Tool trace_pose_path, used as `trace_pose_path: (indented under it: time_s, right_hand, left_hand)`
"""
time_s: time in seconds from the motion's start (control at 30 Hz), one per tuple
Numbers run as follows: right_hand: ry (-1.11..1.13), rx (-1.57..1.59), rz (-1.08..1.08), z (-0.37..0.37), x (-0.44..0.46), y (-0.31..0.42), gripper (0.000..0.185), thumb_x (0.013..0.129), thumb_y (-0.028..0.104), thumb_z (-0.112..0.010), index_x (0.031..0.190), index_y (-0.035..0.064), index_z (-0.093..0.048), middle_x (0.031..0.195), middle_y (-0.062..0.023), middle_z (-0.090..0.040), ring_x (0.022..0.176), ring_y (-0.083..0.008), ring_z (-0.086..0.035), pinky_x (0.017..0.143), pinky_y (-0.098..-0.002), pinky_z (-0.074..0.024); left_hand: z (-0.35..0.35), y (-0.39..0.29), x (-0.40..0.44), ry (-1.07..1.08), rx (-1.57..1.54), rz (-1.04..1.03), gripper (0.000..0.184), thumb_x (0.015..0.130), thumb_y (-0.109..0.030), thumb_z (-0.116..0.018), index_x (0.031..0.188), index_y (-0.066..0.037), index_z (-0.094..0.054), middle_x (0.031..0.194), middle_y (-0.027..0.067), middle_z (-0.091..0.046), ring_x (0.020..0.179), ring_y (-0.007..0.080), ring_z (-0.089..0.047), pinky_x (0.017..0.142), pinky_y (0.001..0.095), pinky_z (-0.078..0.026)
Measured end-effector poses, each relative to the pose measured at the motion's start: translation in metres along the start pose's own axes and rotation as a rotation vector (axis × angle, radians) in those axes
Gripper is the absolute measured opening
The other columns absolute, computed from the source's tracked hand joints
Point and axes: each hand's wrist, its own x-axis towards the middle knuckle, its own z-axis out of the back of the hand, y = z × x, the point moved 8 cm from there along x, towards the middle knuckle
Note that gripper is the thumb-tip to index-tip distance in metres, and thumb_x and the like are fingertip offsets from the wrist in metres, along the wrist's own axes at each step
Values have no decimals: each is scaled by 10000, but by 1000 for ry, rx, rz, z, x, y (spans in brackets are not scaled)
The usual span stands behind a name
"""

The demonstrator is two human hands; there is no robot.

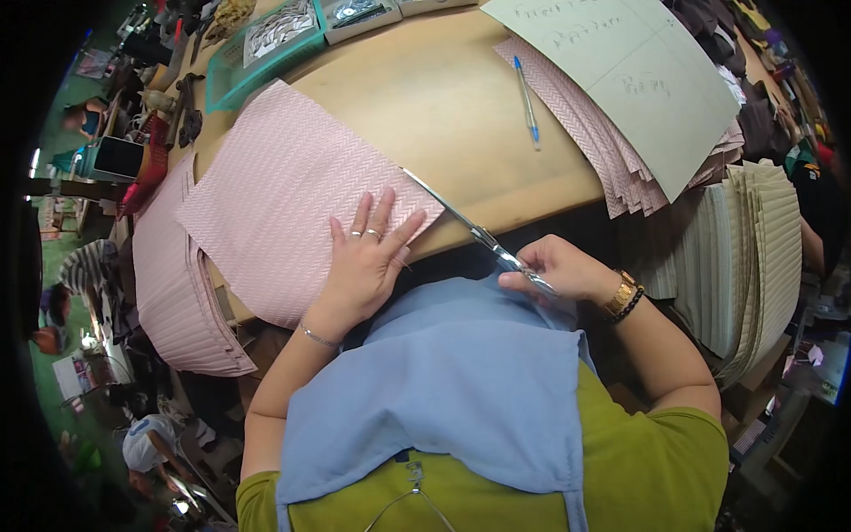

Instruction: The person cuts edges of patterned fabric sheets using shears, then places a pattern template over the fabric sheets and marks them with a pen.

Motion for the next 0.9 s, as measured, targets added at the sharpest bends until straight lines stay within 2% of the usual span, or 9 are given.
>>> trace_pose_path:
  time_s: [0.17, 0.57, 0.77, 0.9]
  right_hand:
    - [-8, 34, 27, -3, 5, 1, 352, 876, 341, -731, 740, 36, -620, 587, 22, -559, 503, -49, -534, 491, -210, -434]
    - [-26, 2, -10, -1, 2, -2, 320, 878, 294, -738, 721, 40, -624, 577, 21, -566, 488, -34, -536, 473, -196, -428]
    - [-11, -60, 17, -2, 6, 0, 399, 866, 388, -731, 722, 30, -627, 580, 17, -567, 489, -47, -540, 471, -199, -431]
    - [-42, 11, -5, -5, 9, 3, 433, 859, 419, -728, 717, 23, -625, 594, 7, -567, 488, -56, -540, 460, -206, -427]
  left_hand:
    - [0, -6, -3, 15, -29, -14, 460, 1009, -274, -433, 1464, -336, -402, 1579, 150, -228, 1444, 427, -191, 1050, 750, -115]
    - [-1, -6, -3, 12, -26, -27, 463, 1010, -285, -430, 1469, -329, -392, 1578, 164, -224, 1447, 432, -180, 1049, 753, -104]
    - [4, -13, -7, 87, -95, -32, 465, 1007, -269, -432, 1467, -323, -398, 1583, 155, -211, 1447, 432, -174, 1051, 750, -117]
    - [2, -21, -11, 116, -101, -60, 467, 1005, -257, -433, 1467, -321, -399, 1589, 141, -196, 1451, 426, -163, 1053, 748, -127]
